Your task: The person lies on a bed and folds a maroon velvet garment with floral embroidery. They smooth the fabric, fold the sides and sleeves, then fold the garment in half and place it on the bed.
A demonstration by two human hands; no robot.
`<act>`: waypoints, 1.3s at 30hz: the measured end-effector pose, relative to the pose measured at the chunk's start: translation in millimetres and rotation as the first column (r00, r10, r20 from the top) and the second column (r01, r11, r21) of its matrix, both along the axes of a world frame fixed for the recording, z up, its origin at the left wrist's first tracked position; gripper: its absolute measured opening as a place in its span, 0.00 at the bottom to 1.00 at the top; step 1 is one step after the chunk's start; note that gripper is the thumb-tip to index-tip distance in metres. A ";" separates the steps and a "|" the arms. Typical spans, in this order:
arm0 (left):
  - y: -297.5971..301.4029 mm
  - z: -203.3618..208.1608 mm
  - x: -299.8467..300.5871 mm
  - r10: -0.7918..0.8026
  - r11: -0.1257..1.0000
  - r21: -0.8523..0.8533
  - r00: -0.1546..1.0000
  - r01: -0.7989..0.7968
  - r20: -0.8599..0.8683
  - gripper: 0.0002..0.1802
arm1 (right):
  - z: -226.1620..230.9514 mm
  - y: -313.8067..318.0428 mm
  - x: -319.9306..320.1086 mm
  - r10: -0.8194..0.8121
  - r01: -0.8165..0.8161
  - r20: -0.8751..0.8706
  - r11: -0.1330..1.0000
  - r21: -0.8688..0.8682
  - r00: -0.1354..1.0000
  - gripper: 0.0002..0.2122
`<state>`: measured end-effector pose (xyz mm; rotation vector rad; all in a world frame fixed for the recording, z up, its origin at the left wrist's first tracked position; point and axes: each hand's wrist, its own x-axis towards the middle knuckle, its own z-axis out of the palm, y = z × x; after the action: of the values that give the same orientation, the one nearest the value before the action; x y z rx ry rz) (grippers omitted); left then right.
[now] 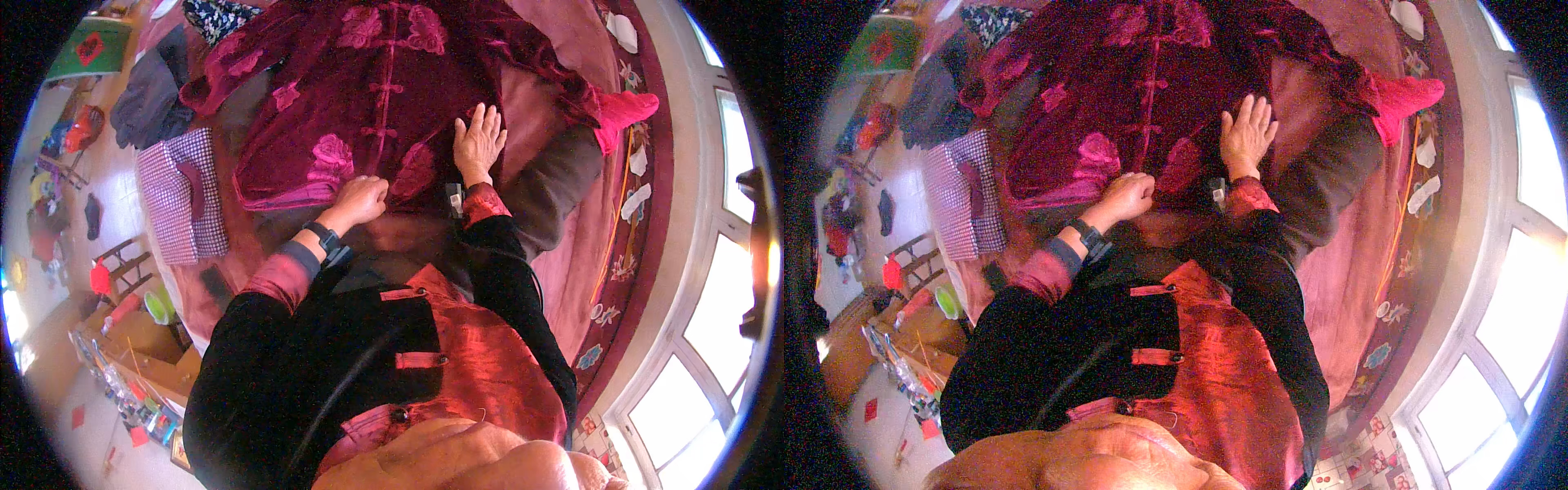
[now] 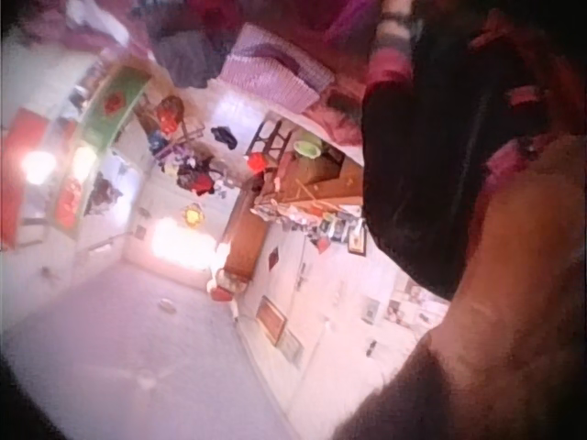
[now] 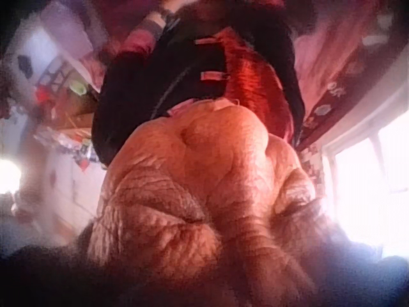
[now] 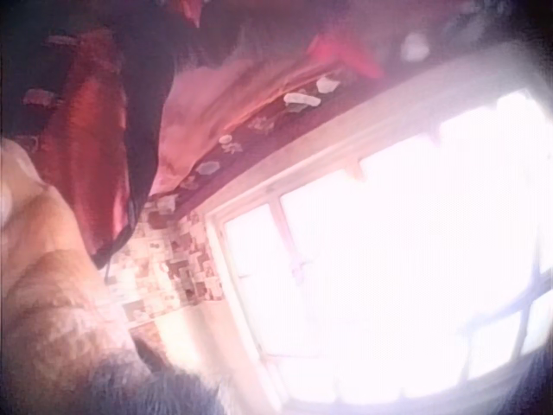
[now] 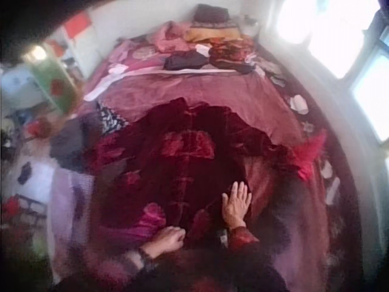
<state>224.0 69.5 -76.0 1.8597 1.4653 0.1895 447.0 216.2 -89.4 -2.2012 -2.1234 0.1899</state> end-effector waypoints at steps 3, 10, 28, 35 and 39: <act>0.6 -1.4 0.8 -0.006 1.000 -0.012 1.000 0.006 -0.022 0.04 | 2.3 -13.4 -15.4 0.276 -0.271 -0.021 0.955 0.117 0.961 0.32; 0.2 -1.6 1.6 -0.004 0.999 0.050 1.000 0.004 0.001 0.05 | 9.3 -6.9 -3.3 0.083 -0.080 0.058 0.996 -0.040 0.995 0.31; -5.3 11.6 1.4 0.031 0.999 -0.010 0.999 -0.031 -0.017 0.05 | 12.9 -45.5 -6.7 0.187 -0.174 0.106 0.977 -0.126 0.977 0.31; -8.4 78.1 -54.7 0.226 0.833 0.463 0.950 -0.304 0.217 0.06 | 32.6 -77.5 -13.3 0.382 -0.373 -0.143 0.924 0.087 0.913 0.29; -14.1 101.8 -152.2 0.601 0.478 0.715 0.784 -0.510 0.157 0.11 | 57.0 -82.4 -50.5 0.547 -0.493 -0.364 0.837 0.236 0.754 0.27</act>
<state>71.8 55.3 25.9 1.8806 2.2894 1.1762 396.4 133.8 -32.4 -1.2846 -2.3399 0.4954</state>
